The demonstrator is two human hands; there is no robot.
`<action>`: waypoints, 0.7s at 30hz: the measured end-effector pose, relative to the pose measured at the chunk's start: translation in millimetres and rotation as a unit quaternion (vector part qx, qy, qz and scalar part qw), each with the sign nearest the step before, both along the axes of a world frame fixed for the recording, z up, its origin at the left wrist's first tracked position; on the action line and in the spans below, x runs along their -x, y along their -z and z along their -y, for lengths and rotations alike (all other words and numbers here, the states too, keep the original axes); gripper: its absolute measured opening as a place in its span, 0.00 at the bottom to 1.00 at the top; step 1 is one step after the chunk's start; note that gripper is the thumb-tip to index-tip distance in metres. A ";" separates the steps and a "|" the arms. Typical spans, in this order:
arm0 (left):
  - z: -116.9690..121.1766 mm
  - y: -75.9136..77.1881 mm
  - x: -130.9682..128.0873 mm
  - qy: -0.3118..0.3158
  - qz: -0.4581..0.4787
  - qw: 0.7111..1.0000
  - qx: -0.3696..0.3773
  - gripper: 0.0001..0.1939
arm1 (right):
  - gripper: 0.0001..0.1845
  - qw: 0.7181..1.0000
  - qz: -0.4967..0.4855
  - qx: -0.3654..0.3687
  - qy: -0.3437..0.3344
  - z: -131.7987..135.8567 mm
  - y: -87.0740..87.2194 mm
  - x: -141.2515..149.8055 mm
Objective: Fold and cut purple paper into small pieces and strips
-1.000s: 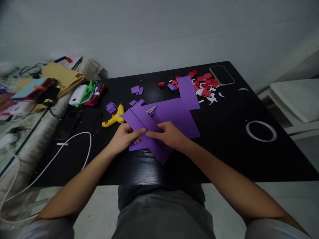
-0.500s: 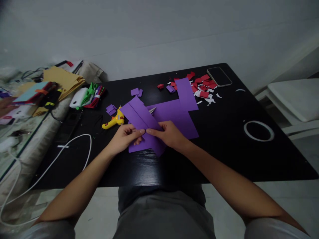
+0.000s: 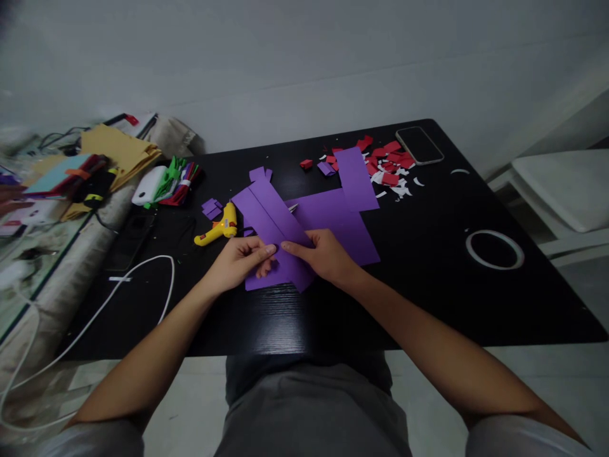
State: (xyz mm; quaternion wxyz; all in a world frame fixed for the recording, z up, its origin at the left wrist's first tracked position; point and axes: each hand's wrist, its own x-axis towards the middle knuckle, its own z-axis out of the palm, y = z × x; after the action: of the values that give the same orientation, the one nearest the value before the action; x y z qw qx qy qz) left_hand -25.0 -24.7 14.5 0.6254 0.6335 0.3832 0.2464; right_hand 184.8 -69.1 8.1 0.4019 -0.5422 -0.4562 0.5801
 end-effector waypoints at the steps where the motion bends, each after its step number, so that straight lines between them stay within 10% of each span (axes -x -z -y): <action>1: 0.5 0.6 -0.1 0.005 -0.002 1.000 0.000 0.25 | 0.24 1.000 0.009 -0.007 0.004 0.0 0.0 0.0; 21: 2.7 5.6 0.3 0.024 -0.003 0.999 -0.035 0.21 | 0.26 0.995 0.069 -0.060 0.037 0.4 -3.3 1.4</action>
State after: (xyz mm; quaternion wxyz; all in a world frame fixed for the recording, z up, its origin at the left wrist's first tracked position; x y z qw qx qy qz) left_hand -25.4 -27.4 8.9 0.6070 0.6652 0.3609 0.2425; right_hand 183.4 -69.5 11.3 0.4220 -0.5724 -0.4967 0.4976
